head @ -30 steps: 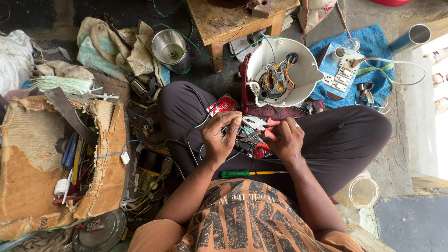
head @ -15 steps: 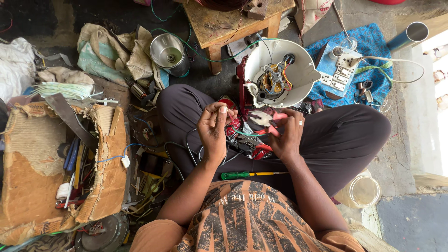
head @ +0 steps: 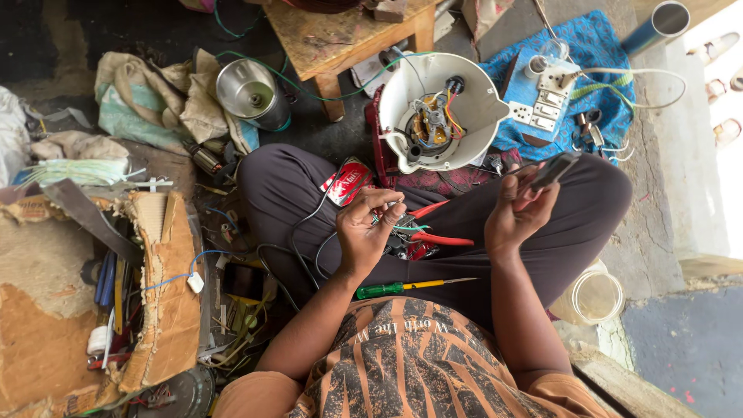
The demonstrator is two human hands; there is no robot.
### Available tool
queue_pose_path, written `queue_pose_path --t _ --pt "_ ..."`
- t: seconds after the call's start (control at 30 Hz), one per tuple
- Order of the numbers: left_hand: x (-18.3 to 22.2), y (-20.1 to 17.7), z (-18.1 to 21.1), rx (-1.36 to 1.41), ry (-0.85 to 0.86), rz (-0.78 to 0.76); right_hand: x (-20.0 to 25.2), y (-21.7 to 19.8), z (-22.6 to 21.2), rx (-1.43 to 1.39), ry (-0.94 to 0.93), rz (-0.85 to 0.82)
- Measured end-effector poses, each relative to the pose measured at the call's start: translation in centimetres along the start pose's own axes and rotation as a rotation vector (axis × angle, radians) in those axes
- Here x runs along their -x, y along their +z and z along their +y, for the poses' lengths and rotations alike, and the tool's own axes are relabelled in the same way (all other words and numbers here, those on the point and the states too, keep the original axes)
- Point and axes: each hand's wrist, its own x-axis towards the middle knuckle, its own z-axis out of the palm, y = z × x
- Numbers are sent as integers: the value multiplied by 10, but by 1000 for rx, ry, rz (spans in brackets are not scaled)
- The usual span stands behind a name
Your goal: The person sits on the floor and repairs an electrical device, likely a fan motor, by stripping wires and connecting them to internal components. They use pliers and a screwdriver to manipulate the wires and secure connections within the motor housing.
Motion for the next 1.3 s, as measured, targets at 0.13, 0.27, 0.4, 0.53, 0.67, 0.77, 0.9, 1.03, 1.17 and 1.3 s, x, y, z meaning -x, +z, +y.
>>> queue_pose_path --t 0.13,0.27,0.4,0.53,0.67,0.77,0.9,1.03,1.17,1.3 --pt "-8 8 0 -340 79 -87 -9 -10 -6 20 47 49" --pt "-13 17 -13 -262 -116 11 -28 -29 -31 254 110 -249" --pt "-34 11 -33 79 -120 129 -39 -38 -48 718 -69 -798" --pt "-58 8 -43 132 -146 101 -22 -22 -43 1016 -117 -1151" --pt "-66 16 -36 500 -363 112 8 -3 -30 1005 -129 -1339" --pt "-64 12 -22 721 -570 131 20 -1 -25 939 -125 -1382" --pt "-53 4 -7 719 -557 126 14 -1 -25 786 6 -1361" --pt "-48 0 -6 625 -501 138 9 6 -37 716 7 -1207" --pt "-41 0 -13 466 -339 52 3 10 -45 214 376 -1012" --pt "-23 -5 -17 475 -334 -2 9 15 -40 75 413 -840"
